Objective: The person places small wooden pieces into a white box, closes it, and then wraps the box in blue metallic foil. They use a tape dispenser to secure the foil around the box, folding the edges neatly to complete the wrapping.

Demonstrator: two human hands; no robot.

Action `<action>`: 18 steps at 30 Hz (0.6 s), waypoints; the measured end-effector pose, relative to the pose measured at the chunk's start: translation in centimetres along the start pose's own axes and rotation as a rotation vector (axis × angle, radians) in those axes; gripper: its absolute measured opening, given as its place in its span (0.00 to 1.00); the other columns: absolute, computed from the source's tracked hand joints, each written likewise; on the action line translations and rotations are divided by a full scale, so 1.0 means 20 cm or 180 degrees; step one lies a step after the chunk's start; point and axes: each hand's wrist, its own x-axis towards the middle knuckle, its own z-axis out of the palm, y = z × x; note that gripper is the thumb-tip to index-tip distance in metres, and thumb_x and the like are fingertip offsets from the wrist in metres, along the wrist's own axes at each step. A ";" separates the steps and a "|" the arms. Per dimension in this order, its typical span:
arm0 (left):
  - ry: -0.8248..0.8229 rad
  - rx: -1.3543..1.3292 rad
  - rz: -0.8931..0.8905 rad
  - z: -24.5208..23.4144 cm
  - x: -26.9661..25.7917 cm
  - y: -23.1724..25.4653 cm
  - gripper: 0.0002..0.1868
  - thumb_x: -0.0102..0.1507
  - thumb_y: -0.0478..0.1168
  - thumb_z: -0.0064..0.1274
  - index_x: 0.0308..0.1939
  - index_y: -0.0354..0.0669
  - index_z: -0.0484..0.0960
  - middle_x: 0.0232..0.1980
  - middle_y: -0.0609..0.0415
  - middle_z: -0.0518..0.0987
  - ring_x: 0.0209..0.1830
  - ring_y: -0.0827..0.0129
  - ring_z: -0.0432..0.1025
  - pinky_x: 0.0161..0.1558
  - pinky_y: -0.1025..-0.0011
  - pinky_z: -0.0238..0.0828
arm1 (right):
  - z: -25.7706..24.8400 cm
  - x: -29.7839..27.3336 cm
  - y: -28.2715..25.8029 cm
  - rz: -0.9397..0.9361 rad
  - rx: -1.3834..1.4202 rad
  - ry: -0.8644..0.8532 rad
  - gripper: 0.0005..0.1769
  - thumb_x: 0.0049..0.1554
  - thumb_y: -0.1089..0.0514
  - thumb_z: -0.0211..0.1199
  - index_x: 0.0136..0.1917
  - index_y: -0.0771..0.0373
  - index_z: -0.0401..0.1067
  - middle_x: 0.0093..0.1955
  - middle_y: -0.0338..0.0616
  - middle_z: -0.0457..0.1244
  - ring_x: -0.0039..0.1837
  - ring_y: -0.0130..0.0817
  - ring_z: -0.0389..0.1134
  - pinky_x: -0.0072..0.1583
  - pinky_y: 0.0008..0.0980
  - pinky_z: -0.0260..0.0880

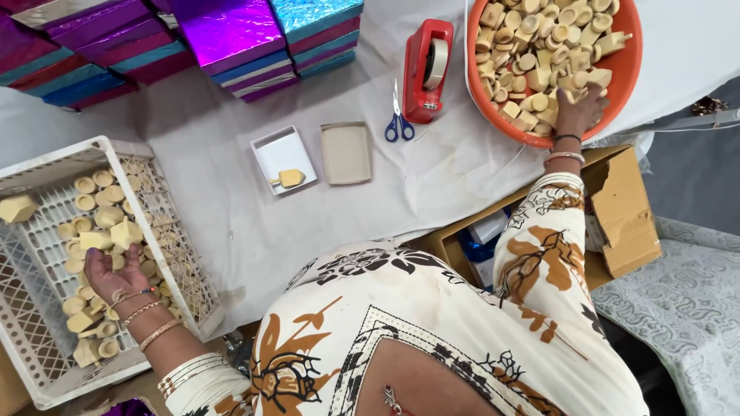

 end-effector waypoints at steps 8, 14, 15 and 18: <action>-0.0057 0.0286 0.0309 0.13 -0.26 -0.05 0.17 0.66 0.32 0.53 0.59 0.44 0.74 0.56 0.49 0.75 0.46 0.60 0.74 0.52 0.58 0.86 | -0.06 -0.10 -0.25 -0.0518 -0.1240 -0.0777 0.60 0.39 0.33 0.82 0.78 0.43 0.57 0.78 0.58 0.41 0.79 0.75 0.36 0.71 0.75 0.41; -0.0174 0.0417 0.0589 0.17 -0.30 -0.12 0.13 0.68 0.29 0.54 0.56 0.42 0.75 0.52 0.50 0.75 0.45 0.66 0.73 0.48 0.66 0.80 | -0.12 0.03 -0.26 -0.0699 -0.0749 -0.0852 0.55 0.45 0.28 0.79 0.76 0.49 0.61 0.80 0.59 0.46 0.81 0.67 0.46 0.75 0.68 0.52; -0.0255 0.0444 0.0708 0.17 -0.29 -0.14 0.13 0.68 0.28 0.53 0.55 0.41 0.75 0.52 0.50 0.76 0.45 0.67 0.73 0.47 0.68 0.78 | -0.19 0.02 -0.33 -0.0457 -0.1079 -0.0911 0.50 0.48 0.29 0.78 0.77 0.46 0.63 0.81 0.52 0.50 0.84 0.63 0.47 0.77 0.70 0.51; -0.0167 0.0834 0.0967 0.29 -0.39 -0.10 0.14 0.65 0.27 0.53 0.53 0.42 0.75 0.52 0.54 0.74 0.47 0.71 0.71 0.47 0.70 0.76 | -0.15 -0.02 -0.23 -0.0428 -0.0525 -0.0919 0.64 0.36 0.32 0.79 0.80 0.39 0.54 0.79 0.59 0.44 0.78 0.71 0.44 0.72 0.72 0.46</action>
